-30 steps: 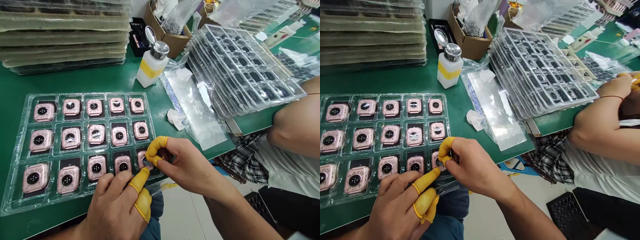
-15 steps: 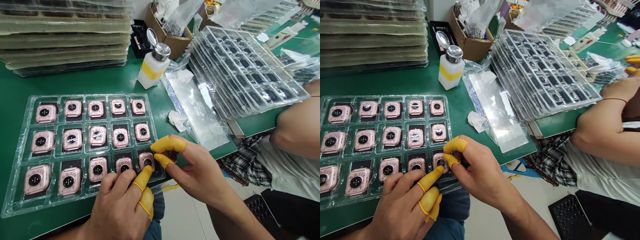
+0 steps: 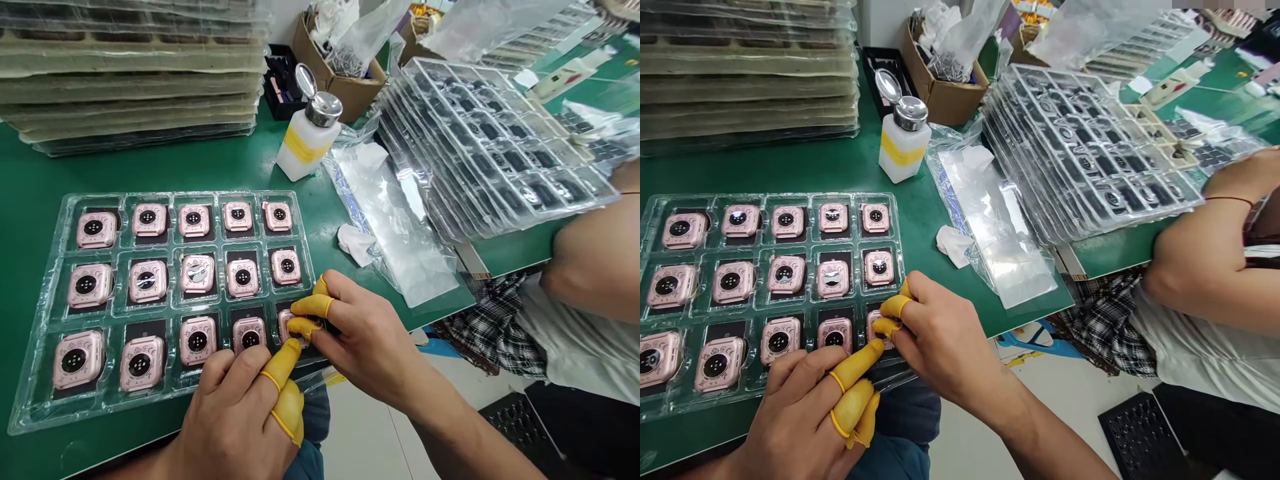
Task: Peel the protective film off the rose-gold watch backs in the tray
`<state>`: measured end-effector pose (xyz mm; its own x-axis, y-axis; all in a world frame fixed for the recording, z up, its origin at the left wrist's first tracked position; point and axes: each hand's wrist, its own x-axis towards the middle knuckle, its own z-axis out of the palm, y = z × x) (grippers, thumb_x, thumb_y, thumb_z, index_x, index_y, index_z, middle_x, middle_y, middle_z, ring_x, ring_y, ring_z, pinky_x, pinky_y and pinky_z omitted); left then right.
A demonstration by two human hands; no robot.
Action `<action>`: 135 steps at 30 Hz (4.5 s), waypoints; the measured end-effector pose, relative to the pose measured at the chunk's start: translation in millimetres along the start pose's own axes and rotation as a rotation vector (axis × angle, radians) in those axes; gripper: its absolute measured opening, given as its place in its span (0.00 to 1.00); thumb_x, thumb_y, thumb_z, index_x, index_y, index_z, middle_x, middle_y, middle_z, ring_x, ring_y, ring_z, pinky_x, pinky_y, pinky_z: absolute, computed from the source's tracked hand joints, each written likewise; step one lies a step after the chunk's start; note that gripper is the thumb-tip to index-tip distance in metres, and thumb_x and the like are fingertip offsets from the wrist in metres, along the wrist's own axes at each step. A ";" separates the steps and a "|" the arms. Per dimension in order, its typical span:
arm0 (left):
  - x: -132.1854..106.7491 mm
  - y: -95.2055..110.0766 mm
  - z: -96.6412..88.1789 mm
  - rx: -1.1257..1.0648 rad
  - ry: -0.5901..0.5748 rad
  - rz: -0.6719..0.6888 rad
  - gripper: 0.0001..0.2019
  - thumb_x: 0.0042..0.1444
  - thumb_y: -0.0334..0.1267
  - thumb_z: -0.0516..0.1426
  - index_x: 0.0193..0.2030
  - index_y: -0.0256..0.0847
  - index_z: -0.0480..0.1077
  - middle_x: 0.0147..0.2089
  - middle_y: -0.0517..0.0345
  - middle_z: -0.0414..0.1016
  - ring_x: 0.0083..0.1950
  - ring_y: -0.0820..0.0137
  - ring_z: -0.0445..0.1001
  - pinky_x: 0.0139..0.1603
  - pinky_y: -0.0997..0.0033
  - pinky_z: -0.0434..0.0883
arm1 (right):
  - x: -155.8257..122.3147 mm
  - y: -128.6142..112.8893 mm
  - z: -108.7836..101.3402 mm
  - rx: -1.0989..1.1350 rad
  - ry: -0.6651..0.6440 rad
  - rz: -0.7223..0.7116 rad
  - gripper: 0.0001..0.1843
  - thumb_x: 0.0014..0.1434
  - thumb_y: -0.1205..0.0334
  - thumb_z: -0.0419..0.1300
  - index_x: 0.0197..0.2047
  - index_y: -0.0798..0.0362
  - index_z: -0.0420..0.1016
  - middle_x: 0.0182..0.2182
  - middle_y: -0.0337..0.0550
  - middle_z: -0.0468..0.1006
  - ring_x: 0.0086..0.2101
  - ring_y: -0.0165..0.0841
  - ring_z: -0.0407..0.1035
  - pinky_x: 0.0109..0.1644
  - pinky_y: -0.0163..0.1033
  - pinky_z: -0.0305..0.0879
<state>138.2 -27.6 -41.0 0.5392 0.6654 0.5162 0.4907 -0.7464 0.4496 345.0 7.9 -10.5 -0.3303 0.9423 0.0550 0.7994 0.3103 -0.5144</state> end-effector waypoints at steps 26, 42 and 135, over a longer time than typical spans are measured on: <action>3.2 -10.2 -56.4 -0.192 -0.211 -0.228 0.05 0.63 0.35 0.58 0.40 0.44 0.76 0.33 0.59 0.81 0.33 0.68 0.79 0.34 0.70 0.75 | -41.0 -44.0 11.4 0.349 0.029 -0.211 0.10 0.66 0.67 0.63 0.50 0.51 0.74 0.33 0.43 0.73 0.34 0.36 0.65 0.36 0.43 0.65; 9.9 -23.3 -77.5 -0.438 -0.273 -0.518 0.11 0.55 0.29 0.52 0.28 0.47 0.72 0.22 0.70 0.72 0.21 0.77 0.69 0.18 0.79 0.63 | -26.2 -52.9 8.2 0.517 0.073 -0.061 0.18 0.63 0.72 0.64 0.55 0.46 0.73 0.39 0.41 0.76 0.39 0.34 0.70 0.40 0.40 0.70; -25.2 -34.6 -62.6 -0.152 -0.086 -0.079 0.05 0.64 0.28 0.58 0.40 0.38 0.76 0.43 0.54 0.84 0.47 0.61 0.74 0.47 0.57 0.69 | 20.0 -45.2 25.8 -0.159 0.065 -0.128 0.14 0.67 0.71 0.54 0.30 0.53 0.74 0.28 0.42 0.68 0.30 0.34 0.62 0.30 0.39 0.57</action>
<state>64.8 -19.2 -24.0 0.5631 0.7155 0.4136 0.4280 -0.6806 0.5947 289.3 9.5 -8.2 -0.4050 0.8985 0.1693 0.8240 0.4390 -0.3583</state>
